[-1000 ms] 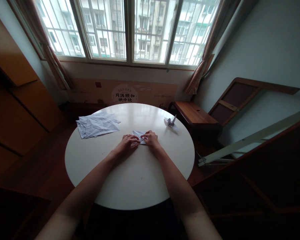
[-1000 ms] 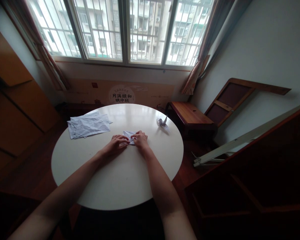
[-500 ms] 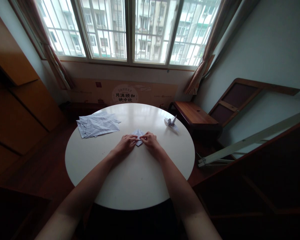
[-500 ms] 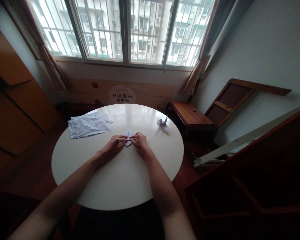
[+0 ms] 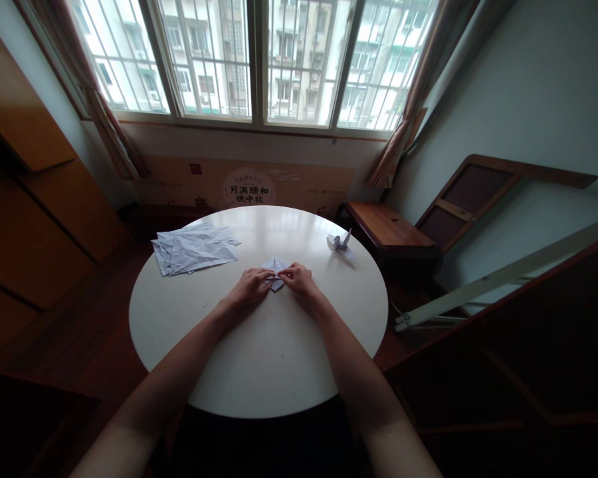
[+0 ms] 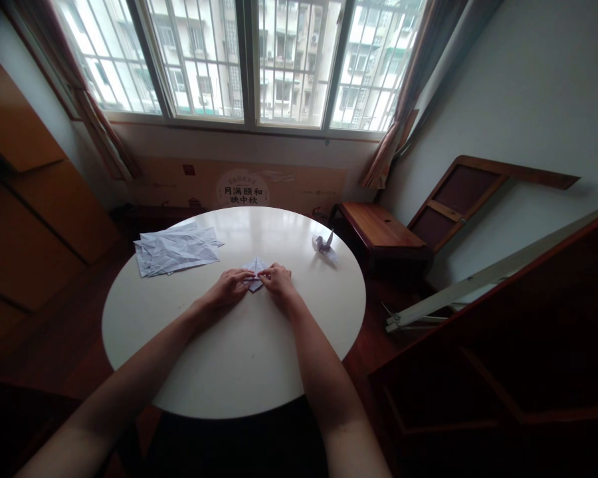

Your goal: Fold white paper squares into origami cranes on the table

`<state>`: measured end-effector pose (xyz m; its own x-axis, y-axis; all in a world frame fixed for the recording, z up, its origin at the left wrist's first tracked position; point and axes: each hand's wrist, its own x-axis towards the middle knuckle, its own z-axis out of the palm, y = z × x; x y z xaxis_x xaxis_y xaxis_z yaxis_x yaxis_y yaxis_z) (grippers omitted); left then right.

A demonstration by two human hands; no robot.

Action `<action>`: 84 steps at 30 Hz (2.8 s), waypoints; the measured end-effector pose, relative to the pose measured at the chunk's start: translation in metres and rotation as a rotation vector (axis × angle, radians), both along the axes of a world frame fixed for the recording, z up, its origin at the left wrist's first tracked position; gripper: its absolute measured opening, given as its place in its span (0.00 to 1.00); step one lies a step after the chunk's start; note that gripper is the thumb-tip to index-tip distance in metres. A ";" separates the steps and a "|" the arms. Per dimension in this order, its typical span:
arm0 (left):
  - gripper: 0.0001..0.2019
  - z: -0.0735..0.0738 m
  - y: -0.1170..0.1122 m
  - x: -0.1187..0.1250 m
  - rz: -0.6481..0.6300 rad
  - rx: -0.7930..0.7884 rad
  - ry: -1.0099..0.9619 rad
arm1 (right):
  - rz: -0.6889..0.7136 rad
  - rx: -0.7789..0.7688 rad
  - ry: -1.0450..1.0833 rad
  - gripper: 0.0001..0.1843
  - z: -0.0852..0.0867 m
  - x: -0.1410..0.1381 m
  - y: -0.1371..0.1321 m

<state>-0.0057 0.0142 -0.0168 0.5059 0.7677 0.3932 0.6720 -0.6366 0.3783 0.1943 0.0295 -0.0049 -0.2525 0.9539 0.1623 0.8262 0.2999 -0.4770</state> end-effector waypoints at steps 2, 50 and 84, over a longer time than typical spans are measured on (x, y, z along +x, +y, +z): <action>0.15 0.000 0.000 0.000 -0.002 0.000 0.006 | -0.003 -0.002 -0.004 0.13 0.000 0.000 0.000; 0.18 -0.004 0.004 -0.003 -0.040 0.005 0.027 | -0.007 -0.018 -0.006 0.14 0.000 0.000 0.000; 0.18 0.002 0.000 -0.002 -0.032 -0.006 0.028 | -0.009 -0.013 -0.013 0.14 0.003 -0.001 -0.002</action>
<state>-0.0077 0.0146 -0.0150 0.5407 0.7535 0.3739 0.6617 -0.6555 0.3641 0.1934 0.0276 -0.0022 -0.2464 0.9580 0.1465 0.8348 0.2866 -0.4702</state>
